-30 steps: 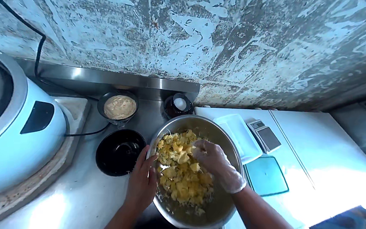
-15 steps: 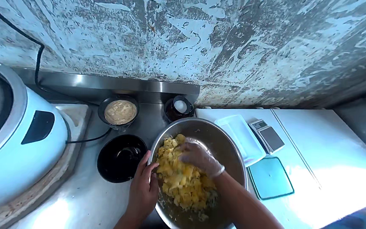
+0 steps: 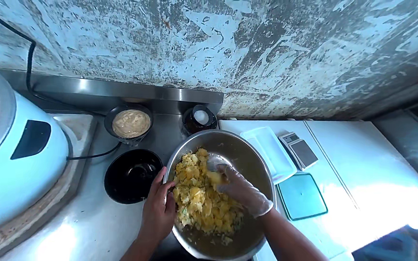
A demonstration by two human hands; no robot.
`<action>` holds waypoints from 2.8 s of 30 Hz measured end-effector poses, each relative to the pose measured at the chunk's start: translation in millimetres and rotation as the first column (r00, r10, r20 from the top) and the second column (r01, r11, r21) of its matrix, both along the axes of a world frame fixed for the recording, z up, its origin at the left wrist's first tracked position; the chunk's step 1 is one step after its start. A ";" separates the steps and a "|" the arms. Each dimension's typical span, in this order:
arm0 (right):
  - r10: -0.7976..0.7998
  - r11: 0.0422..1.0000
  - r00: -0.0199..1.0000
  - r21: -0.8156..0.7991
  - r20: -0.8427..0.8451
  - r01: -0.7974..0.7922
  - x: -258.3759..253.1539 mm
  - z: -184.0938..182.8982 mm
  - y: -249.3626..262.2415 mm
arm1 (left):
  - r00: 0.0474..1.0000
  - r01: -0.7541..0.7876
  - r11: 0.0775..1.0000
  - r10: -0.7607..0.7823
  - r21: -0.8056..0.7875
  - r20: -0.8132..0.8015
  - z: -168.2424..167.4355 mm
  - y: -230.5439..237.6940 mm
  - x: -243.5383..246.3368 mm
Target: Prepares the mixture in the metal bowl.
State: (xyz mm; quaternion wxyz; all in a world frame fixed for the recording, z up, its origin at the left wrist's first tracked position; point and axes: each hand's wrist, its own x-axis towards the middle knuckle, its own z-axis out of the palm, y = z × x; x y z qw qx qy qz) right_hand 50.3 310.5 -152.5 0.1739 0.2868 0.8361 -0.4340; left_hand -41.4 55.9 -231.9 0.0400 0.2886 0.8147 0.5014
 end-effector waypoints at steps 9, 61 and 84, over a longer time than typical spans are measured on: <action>-0.292 0.933 0.943 -0.264 -0.158 0.245 -91.4 -82.9 33.7 | 0.994 -0.008 1.000 0.009 -0.007 0.113 3.8 0.7 -1.3; -0.739 0.647 0.673 -0.245 0.029 0.722 23.6 -70.3 -6.3 | 1.000 -0.011 0.997 0.009 0.072 0.029 -6.8 3.2 -6.7; -0.433 0.897 0.791 -0.292 -0.433 0.332 25.1 -8.6 -9.4 | 0.998 0.007 1.000 -0.007 0.009 0.058 -2.0 -0.4 -8.1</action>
